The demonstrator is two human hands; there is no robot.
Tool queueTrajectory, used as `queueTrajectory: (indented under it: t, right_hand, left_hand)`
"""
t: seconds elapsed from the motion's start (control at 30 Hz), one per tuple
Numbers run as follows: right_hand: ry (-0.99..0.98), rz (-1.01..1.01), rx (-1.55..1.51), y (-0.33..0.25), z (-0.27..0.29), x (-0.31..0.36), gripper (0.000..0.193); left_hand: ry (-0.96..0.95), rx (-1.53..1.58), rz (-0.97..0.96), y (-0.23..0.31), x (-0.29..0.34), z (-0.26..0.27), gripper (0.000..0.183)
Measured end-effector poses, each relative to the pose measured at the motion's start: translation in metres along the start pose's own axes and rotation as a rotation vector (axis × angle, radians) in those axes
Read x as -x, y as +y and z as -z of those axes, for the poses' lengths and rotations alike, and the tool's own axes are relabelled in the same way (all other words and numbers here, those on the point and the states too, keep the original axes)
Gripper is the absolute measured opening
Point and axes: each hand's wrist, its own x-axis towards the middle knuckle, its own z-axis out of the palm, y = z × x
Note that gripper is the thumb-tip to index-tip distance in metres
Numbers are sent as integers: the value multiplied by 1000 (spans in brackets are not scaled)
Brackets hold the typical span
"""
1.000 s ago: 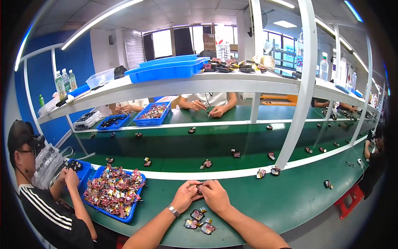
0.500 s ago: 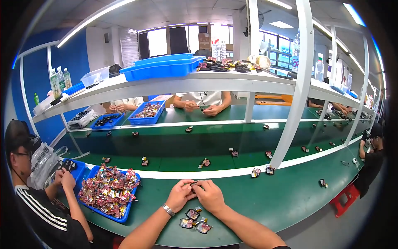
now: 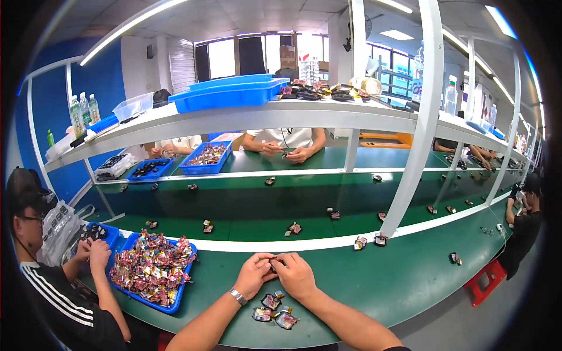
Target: Sorting and inspecting small electronic modules on a green workbench at an assembly line.
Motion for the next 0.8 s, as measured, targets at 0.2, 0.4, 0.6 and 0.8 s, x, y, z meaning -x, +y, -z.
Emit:
queueTrajectory:
  t: [0.2, 0.4, 0.6, 0.8]
  right_hand:
    - [-19, -66, -113, -10, 2, -5, 22]
    - [-23, -256, -169, 41, -13, -12, 24]
    - [-222, -602, 3, 146, -17, -13, 27]
    - [-96, -506, 143, 152, -23, -11, 35]
  left_hand:
    - [49, 29, -23, 0, -3, 6, 27]
    - [-23, 113, -7, 6, -4, 3, 48]
    - [-51, 121, -20, 10, -1, 2, 48]
    - [-95, 80, 18, 10, -4, 6, 33]
